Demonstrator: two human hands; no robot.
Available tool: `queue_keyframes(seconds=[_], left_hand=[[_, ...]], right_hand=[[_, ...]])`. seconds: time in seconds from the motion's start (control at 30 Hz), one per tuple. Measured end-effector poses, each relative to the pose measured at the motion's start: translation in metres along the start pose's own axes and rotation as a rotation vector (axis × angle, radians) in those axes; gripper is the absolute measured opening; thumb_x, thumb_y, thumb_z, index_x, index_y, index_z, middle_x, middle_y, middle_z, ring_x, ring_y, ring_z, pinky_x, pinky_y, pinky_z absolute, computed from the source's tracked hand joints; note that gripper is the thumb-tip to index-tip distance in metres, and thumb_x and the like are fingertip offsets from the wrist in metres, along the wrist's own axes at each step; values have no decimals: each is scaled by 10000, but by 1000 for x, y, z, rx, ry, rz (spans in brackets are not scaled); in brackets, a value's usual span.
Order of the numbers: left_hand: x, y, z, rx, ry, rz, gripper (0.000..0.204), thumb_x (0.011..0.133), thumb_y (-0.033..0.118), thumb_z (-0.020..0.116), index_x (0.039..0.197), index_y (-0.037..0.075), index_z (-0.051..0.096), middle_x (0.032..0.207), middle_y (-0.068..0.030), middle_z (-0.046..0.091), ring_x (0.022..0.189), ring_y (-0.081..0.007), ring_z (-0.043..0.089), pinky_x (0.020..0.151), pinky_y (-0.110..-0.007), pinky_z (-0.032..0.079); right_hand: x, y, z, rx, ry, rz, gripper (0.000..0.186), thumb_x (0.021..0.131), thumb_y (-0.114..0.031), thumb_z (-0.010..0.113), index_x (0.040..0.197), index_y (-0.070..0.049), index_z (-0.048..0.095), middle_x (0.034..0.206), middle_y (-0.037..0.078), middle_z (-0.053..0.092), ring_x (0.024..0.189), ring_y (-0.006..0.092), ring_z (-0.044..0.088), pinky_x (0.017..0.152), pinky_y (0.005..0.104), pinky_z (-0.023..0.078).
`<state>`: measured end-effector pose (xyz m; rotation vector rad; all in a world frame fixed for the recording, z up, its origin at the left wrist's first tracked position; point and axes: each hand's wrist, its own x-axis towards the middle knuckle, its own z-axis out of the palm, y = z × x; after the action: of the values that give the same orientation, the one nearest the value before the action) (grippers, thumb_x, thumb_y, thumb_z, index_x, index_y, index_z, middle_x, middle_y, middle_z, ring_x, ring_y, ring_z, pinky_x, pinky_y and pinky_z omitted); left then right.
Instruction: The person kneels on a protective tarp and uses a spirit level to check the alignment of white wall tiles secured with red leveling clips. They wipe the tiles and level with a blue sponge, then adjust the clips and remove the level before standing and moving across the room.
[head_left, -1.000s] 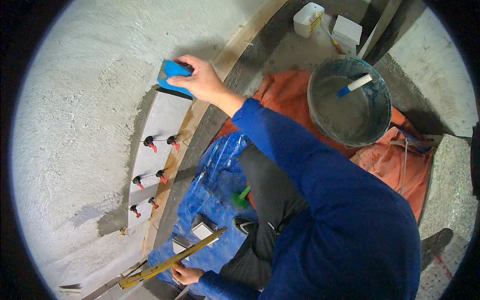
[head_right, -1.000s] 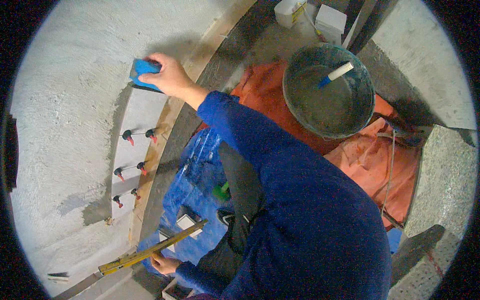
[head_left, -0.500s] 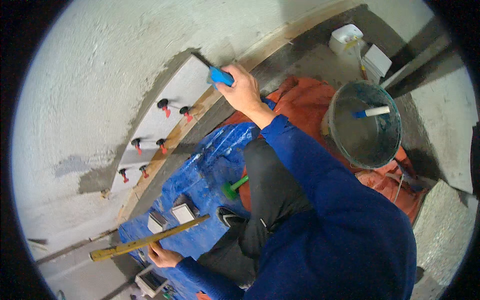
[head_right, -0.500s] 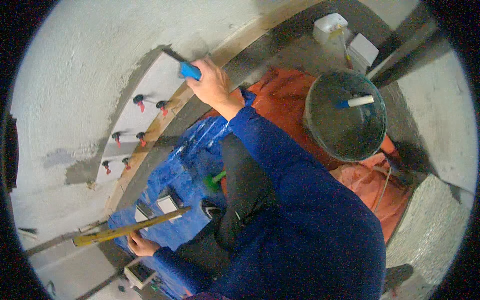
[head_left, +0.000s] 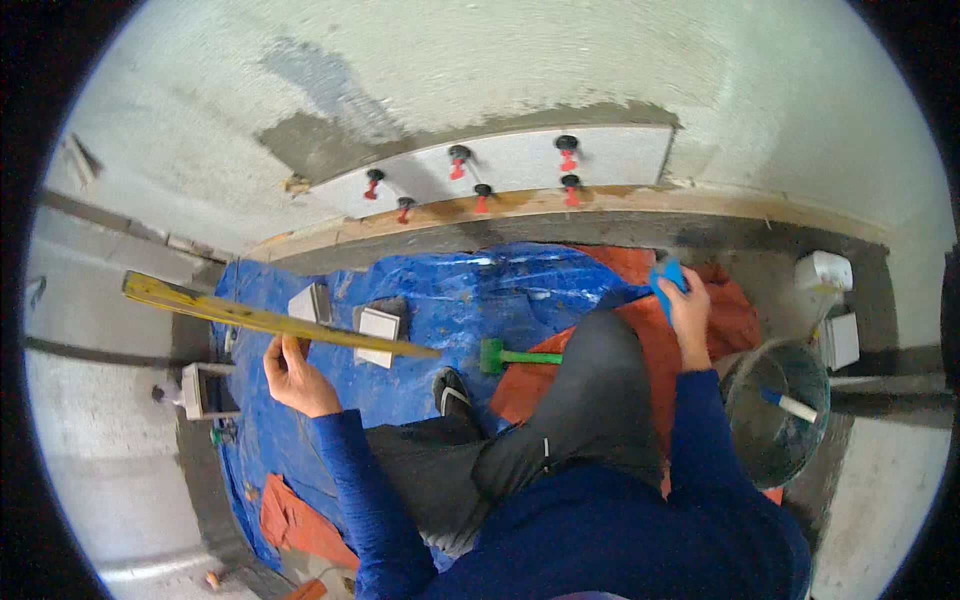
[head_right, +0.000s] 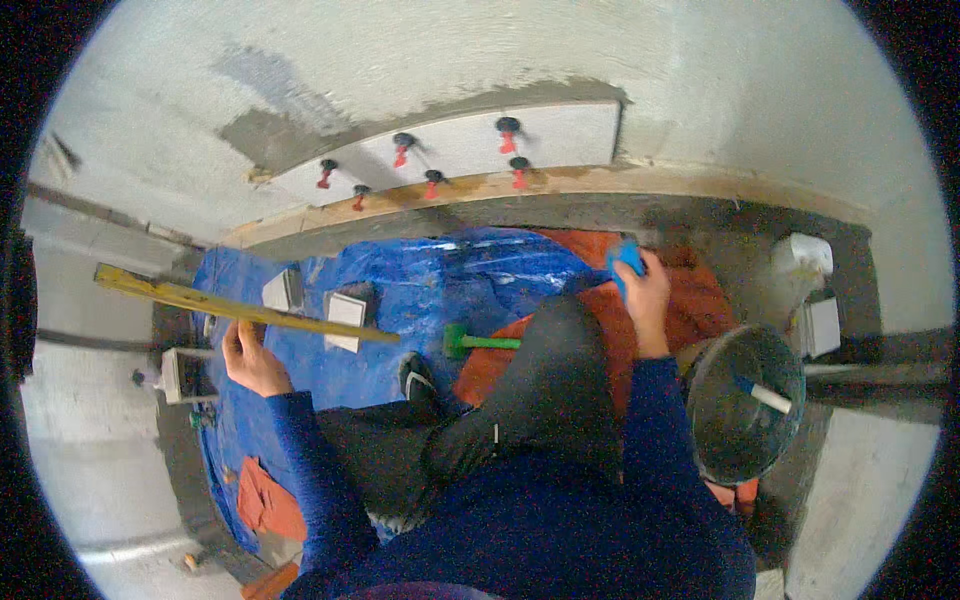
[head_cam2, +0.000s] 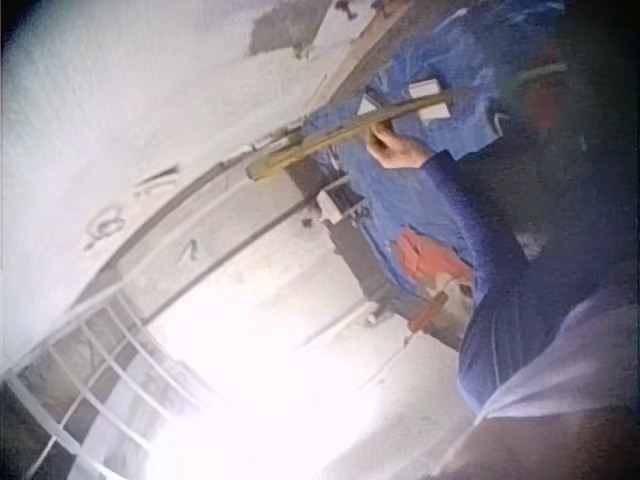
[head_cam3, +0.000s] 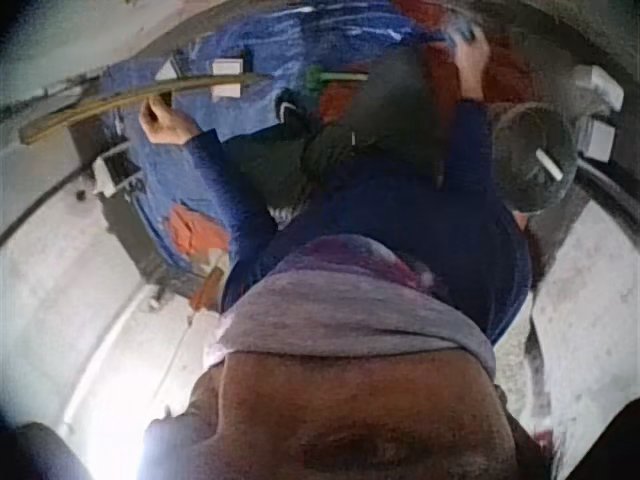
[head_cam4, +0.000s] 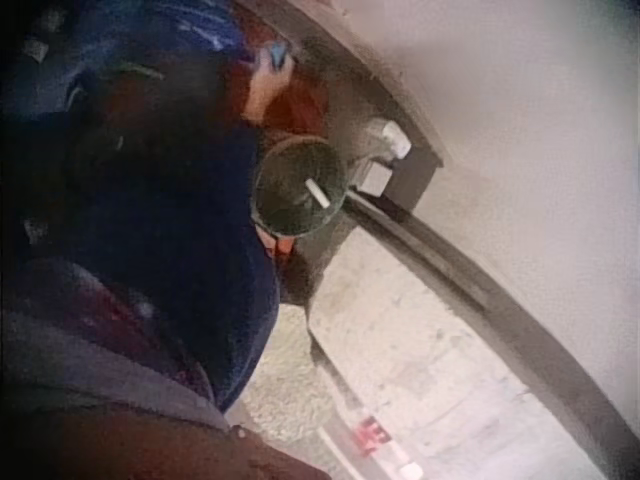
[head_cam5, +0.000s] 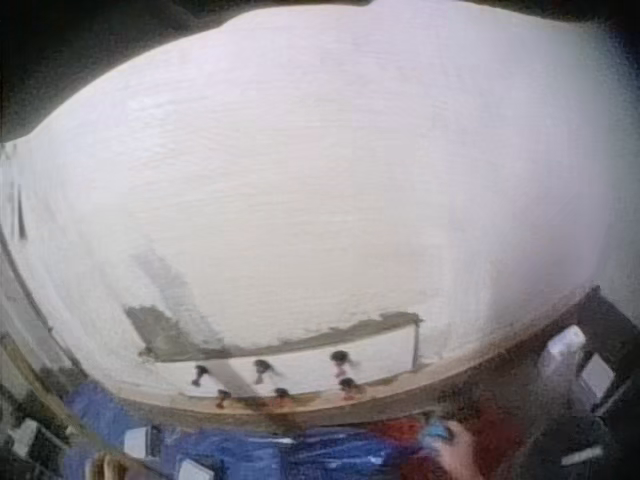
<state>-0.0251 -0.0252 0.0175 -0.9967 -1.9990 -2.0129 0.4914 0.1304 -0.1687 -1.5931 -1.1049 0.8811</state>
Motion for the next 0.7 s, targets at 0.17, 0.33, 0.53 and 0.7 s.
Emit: queue_keyframes(seconds=[0.17,0.33,0.53,0.7], left_hand=[[27,24,-1,-243,77,-113,208,982,130,595,1084,-51,608,963,-119,660,886,-198,668,793,-360,603],[40,20,35,-447,-48,-215,155,982,69,550,1062,-43,622,906,-60,603,881,-167,619,838,-341,588],[25,17,117,-734,-86,-533,121,941,33,579,1009,-57,621,872,-53,561,846,-169,602,791,-338,595],[-4,44,176,-912,-113,-718,130,941,55,611,1033,-36,608,919,-79,611,810,-170,613,762,-343,594]], right_hand=[[-29,-50,-102,-235,170,-196,517,822,-212,787,1265,-8,616,1225,145,643,1112,246,600,983,370,458],[-70,-103,-242,-763,107,-123,578,792,-224,743,1309,-26,575,1213,198,644,1115,368,614,986,407,459],[-128,-71,-282,-1268,-295,357,546,734,-262,799,1236,-108,649,1192,159,681,1097,387,633,946,465,487],[-89,-109,-203,-574,71,-218,630,787,-172,804,1358,-41,572,1238,163,655,1030,271,658,888,367,512]])
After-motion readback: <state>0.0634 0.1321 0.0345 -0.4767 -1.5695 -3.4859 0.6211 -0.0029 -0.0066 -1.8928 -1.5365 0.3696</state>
